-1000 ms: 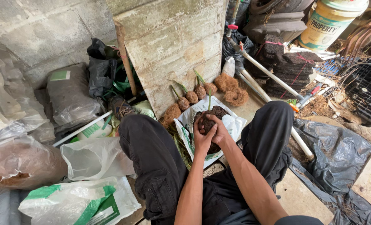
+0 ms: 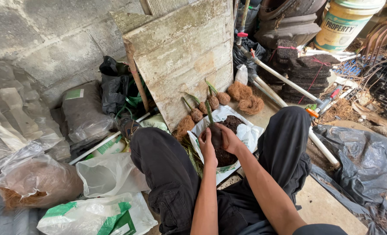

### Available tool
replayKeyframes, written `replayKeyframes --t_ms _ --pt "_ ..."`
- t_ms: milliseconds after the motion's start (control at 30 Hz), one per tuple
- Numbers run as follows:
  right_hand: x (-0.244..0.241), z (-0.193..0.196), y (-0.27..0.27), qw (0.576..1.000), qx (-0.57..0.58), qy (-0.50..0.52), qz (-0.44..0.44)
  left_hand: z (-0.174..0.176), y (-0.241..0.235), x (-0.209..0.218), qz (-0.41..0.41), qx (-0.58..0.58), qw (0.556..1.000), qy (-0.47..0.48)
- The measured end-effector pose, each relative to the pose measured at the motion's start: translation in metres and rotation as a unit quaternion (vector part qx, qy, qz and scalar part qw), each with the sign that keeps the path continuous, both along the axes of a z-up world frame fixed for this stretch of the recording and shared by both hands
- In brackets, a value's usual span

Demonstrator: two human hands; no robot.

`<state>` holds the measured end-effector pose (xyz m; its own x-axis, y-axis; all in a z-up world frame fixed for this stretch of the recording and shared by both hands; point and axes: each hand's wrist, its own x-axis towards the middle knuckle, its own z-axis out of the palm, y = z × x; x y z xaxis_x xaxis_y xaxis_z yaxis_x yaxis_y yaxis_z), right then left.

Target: The person sits on the ground and wraps a small plant with a sprout in a fibrous material. They hold the plant, pack soil around its base, and then wrap the fibrous material around the root ball, securing it by hand.

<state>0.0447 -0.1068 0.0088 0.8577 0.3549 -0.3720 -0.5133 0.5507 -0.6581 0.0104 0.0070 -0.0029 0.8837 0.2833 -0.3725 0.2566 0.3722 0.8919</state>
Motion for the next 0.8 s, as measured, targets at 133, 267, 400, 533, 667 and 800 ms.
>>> replayKeyframes --t_ms 133,267,400,533,667,800 --pt "0.001 0.014 -0.009 0.986 -0.128 -0.038 0.100 -0.011 0.016 0.007 -0.056 0.037 0.993 0.102" --pt "0.010 0.008 -0.022 0.979 -0.128 -0.028 0.156 -0.036 0.021 0.009 -0.009 -0.040 0.992 0.116" --pt "0.026 -0.024 -0.036 0.987 -0.115 -0.017 0.116 -0.049 0.023 0.010 0.077 -0.131 0.981 0.120" --pt "0.041 -0.075 -0.037 0.951 -0.309 0.003 0.004 -0.056 0.029 0.012 0.122 -0.100 0.985 0.077" --pt "0.052 -0.115 -0.029 0.915 -0.402 0.017 0.000 -0.056 0.031 0.015 0.123 -0.094 0.985 0.079" --pt "0.054 -0.141 -0.014 0.870 -0.490 0.030 0.052 -0.050 0.032 0.014 0.124 -0.068 0.988 0.062"
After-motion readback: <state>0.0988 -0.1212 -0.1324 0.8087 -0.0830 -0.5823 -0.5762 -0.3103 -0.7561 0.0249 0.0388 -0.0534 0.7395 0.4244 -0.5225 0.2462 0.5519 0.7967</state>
